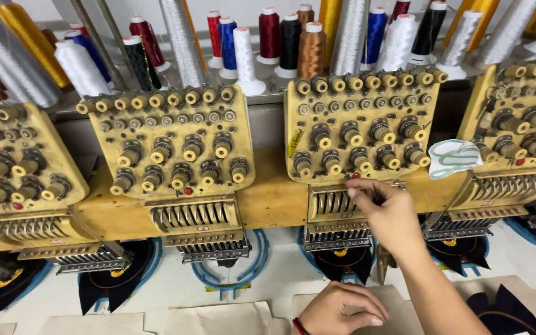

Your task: Threading and setting up an industrial multi-head embroidery machine, including adjusting tension and loading hoops.

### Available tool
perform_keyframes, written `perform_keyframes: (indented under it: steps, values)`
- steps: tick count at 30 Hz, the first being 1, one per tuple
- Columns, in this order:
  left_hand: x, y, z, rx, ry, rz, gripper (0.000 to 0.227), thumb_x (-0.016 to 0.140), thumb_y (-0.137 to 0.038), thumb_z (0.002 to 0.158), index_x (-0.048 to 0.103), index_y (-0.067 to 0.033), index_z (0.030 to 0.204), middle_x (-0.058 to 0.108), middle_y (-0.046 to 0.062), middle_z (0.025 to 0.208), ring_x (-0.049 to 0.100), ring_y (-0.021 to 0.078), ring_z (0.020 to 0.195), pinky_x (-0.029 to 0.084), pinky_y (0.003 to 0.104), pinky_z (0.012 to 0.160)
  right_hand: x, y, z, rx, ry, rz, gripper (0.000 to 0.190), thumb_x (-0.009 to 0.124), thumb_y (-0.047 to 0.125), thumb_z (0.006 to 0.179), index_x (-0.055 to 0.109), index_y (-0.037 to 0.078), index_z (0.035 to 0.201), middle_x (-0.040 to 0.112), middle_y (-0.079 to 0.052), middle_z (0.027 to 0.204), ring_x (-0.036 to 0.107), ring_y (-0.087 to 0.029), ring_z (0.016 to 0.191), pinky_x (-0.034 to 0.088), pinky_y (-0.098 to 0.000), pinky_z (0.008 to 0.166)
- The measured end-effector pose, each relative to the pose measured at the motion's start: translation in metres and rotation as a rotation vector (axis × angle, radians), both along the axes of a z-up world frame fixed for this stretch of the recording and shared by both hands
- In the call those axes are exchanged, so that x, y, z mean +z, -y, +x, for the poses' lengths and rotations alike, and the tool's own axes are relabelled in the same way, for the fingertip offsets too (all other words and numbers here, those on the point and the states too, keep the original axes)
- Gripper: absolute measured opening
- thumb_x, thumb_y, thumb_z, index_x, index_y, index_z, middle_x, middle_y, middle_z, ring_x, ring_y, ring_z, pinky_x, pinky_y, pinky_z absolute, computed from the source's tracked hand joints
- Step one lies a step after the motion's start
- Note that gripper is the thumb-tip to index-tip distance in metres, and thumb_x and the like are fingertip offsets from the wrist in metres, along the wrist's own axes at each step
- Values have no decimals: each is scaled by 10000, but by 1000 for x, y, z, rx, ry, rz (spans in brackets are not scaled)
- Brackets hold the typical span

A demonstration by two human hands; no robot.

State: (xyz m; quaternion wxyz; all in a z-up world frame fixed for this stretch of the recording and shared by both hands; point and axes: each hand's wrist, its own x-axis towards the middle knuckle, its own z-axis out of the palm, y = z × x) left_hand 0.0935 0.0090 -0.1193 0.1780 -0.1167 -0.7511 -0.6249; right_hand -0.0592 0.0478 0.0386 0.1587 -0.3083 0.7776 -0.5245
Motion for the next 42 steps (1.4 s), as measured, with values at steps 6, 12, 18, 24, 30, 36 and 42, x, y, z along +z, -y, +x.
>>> perform_keyframes:
  steps: [6,12,18,24,30,36,42]
  values:
    - [8,-1,4,89,-117,16,130,716,-213,1118,767,-95,1139,778,76,1186,753,206,1128,598,342,1095,17,-4,-14,15,473,-375,265,715,60,1007,805,10,1251,479,47,569,297,-96,463,234,-240,461]
    - [19,-5,8,124,-267,195,96,715,-162,1110,767,-84,1129,764,104,1171,755,275,1177,648,444,1186,8,1,-66,471,908,-597,391,605,117,1034,659,-15,1398,400,137,581,315,-26,443,280,-185,392]
    - [19,-4,9,145,-275,227,85,731,-146,1091,772,-76,1119,768,117,1163,763,280,1177,652,437,1176,2,13,-74,454,1024,-704,389,566,110,1045,630,-20,1405,340,115,572,254,-34,448,229,-201,435]
    - [19,0,11,97,-243,200,102,714,-183,1112,763,-100,1147,763,85,1196,757,257,1211,640,427,1221,-6,5,-74,486,977,-779,406,578,67,1017,631,-35,1406,385,103,590,286,-43,462,248,-199,430]
    - [20,-1,13,76,-205,214,84,725,-165,1104,762,-118,1163,764,80,1220,757,251,1220,637,410,1226,-1,1,-72,472,873,-697,479,557,44,962,645,-27,1428,313,102,566,229,-47,436,221,-202,411]
    - [13,-2,10,62,-199,214,103,710,-200,1119,759,-148,1194,756,56,1249,741,235,1242,623,421,1273,-3,1,-80,441,900,-732,464,567,46,949,658,-5,1401,317,103,562,259,-39,435,235,-188,417]
    - [12,6,14,78,-139,111,106,709,-223,1124,765,-144,1166,772,70,1231,763,220,1174,629,368,1149,37,-2,-18,166,498,-362,447,566,-88,928,762,0,1319,453,58,587,283,-78,472,202,-218,446]
